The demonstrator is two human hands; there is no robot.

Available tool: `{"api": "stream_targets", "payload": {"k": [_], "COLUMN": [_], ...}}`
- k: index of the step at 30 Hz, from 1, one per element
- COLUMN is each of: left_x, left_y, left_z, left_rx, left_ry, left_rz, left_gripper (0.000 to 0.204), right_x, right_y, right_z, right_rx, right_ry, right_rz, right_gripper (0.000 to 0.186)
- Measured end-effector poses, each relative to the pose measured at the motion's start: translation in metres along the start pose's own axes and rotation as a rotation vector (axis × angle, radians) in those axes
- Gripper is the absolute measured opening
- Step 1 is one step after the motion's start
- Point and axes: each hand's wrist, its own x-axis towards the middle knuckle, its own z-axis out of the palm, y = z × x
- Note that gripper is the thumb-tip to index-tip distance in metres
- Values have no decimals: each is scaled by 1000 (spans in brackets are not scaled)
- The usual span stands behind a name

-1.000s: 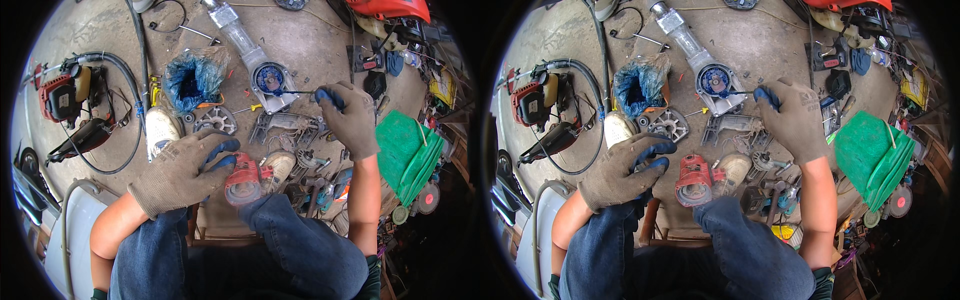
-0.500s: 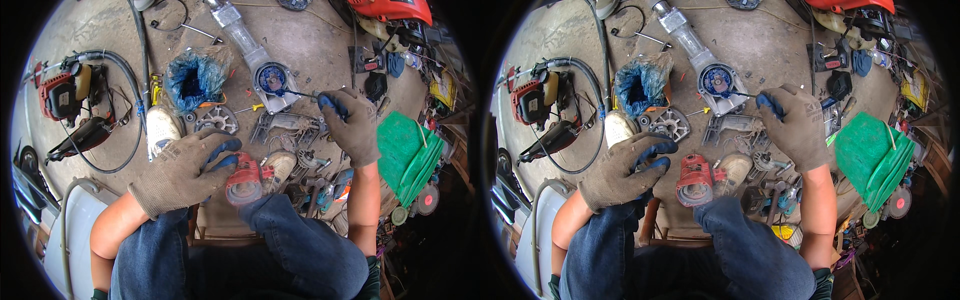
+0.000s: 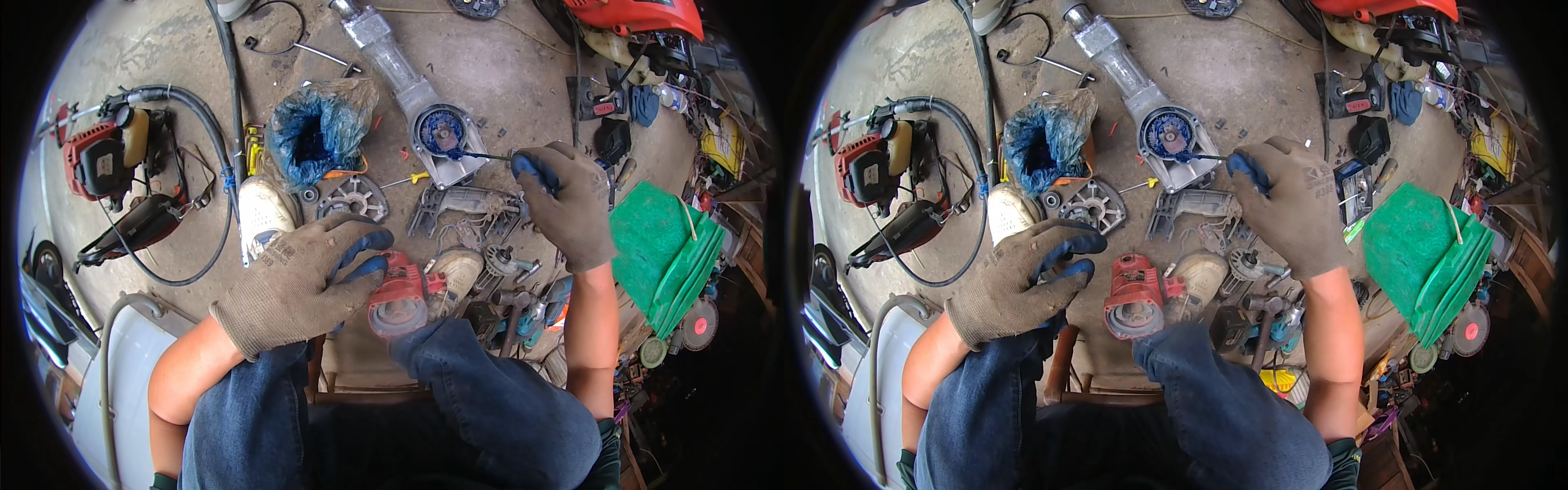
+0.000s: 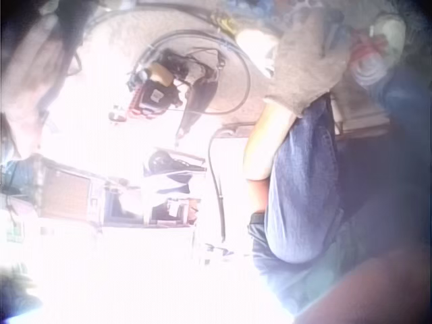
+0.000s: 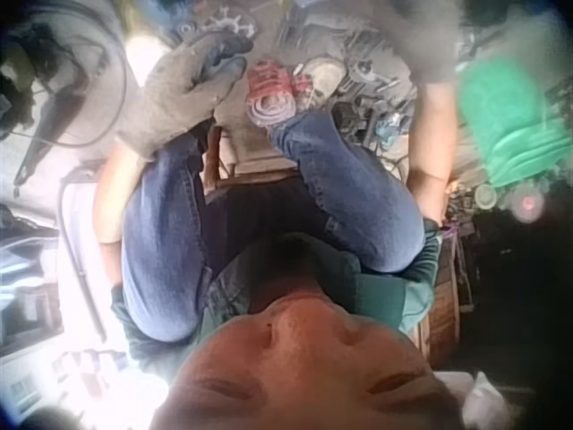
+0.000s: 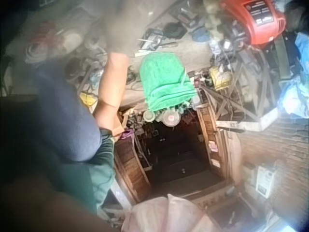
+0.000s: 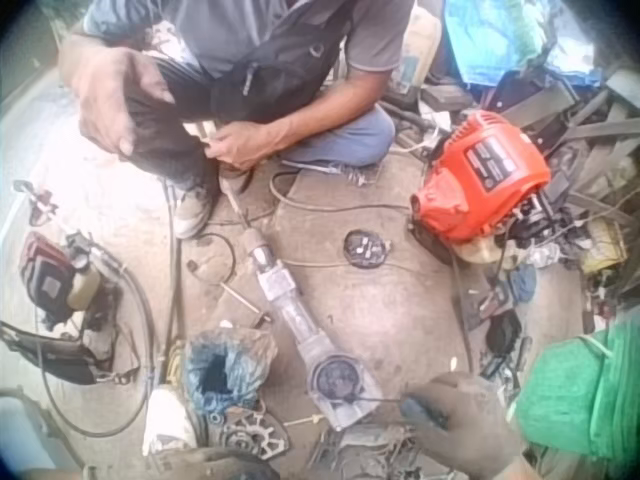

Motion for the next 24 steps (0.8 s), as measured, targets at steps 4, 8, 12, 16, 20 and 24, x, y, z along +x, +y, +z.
{"api": "stream_targets", "payload": {"k": [4, 8, 12, 16, 20, 24], "left_x": [1, 1, -1, 1, 1, 1], "left_y": [1, 4, -2, 1, 1, 0], "left_z": [-1, -2, 0, -2, -3, -2], "left_rx": [12, 2, -9, 9, -8, -32], "left_ry": [-3, -11, 6, -17, -30, -25], "left_rz": [-2, -24, 20, 1, -13, -33], "left_gripper": [37, 37, 37, 36, 37, 43], "right_x": [4, 4, 1, -2, -2, 0], "right_y": [3, 5, -3, -4, 6, 0], "right_z": [11, 15, 0, -12, -4, -6], "right_rx": [-116, -181, -93, -37, 30, -19], "right_ry": [43, 61, -5, 27, 43, 48], "right_rz": [-78, -87, -72, -40, 4, -20], "right_gripper": [19, 20, 19, 19, 18, 17]}}
